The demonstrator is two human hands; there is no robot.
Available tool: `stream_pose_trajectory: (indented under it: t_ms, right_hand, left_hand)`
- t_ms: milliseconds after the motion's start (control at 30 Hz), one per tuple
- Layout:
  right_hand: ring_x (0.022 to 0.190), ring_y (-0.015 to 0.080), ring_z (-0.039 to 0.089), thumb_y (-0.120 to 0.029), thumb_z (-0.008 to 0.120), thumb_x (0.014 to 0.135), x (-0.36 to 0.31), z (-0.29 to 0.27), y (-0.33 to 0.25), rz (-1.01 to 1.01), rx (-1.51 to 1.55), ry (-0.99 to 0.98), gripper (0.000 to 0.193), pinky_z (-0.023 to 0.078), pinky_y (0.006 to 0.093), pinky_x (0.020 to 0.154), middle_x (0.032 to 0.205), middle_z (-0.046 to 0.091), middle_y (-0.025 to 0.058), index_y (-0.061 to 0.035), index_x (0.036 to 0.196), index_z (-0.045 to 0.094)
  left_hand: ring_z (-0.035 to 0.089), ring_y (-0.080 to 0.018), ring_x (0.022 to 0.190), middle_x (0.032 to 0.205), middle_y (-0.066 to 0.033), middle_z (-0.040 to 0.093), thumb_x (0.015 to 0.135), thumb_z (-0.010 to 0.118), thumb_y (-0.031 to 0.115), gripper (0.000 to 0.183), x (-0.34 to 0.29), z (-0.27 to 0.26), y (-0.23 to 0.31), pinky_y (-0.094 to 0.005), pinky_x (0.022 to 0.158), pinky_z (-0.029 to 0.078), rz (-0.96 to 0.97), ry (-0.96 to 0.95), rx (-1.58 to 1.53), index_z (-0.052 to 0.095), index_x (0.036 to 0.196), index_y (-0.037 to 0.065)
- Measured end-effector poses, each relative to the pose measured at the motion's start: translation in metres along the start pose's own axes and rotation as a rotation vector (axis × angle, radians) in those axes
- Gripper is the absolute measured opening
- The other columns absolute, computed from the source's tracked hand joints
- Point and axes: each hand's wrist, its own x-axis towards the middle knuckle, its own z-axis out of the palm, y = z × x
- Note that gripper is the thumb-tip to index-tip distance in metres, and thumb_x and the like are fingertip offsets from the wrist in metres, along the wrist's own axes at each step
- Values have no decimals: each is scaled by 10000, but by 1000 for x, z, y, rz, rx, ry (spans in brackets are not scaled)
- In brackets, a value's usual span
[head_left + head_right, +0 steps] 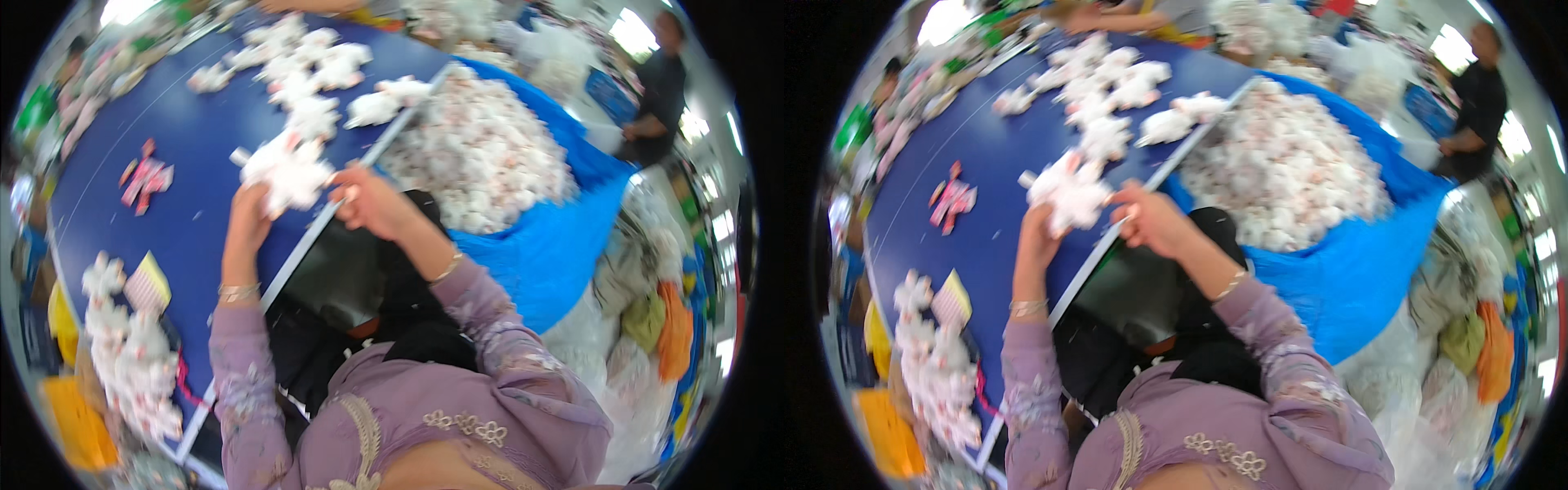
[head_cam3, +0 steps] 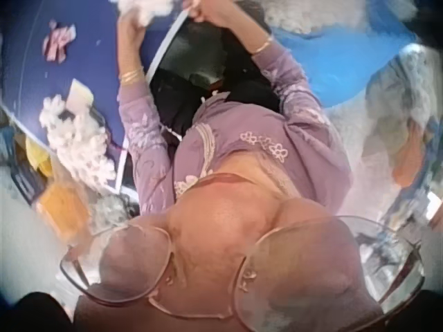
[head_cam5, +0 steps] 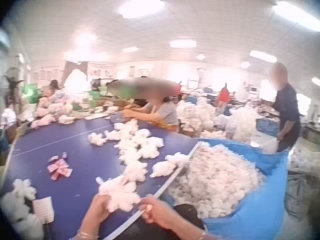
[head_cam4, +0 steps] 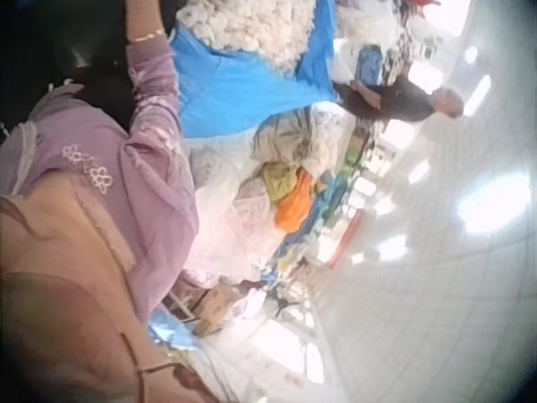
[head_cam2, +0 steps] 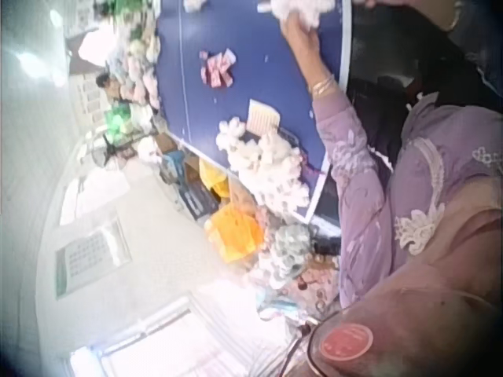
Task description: The person repeatedly stuffs small white plush toys with cotton-like filling by hand, then places the finished items on a blue table. The person works at a workstation in a busy factory setting with other workers visible in the background.
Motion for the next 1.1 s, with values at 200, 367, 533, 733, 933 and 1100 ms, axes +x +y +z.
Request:
stream_pose_trajectory:
  t_ms: [200,367,533,733,933,1100]
  right_hand:
    - [566,59,493,-228,640,898,-21,24,2,-200,-508,-95,210,387,234,483,737,579,3,-43,994,625]
    - [777,154,635,-175,687,848,-84,27,-25,-870,-828,-85,320,499,306,715,899,665,90,-7,1108,604]
    - [866,259,636,-363,642,868,-95,-77,-170,-1668,-1196,622,471,505,345,771,1006,656,139,6,1156,588]
    - [956,337,625,-545,612,839,-102,-343,-432,-892,-1613,1548,694,495,387,796,1026,632,239,82,1129,544]
    - [537,160,562,-203,505,889,-67,-292,-187,-219,-873,822,203,457,311,478,631,568,58,-30,894,612]
    - [584,92,531,-79,466,942,-108,-195,-121,-569,-508,610,133,414,237,494,846,600,34,-33,1003,575]
  left_hand:
    - [648,-177,960,1108,-101,646,896,638,225,453,-12,7,0,-313,849,520,-166,-280,193,524,1243,-44]
    - [632,-196,968,1073,-103,650,913,565,484,581,-3,0,-9,-322,878,486,-82,-252,128,519,1214,-12]
    - [602,-146,813,1054,-135,653,913,521,547,568,-13,15,6,-248,709,454,-69,-370,159,543,1111,16]
    - [602,-153,834,1066,-144,649,942,494,500,528,6,40,1,-248,726,455,-76,-487,152,538,1106,0]
    - [595,-161,830,1055,-147,645,941,506,474,495,-14,24,10,-258,726,457,-92,-370,184,550,1088,3]
    - [601,-173,840,1066,-159,642,935,523,476,502,-11,24,9,-270,738,471,-108,-366,163,549,1096,0]
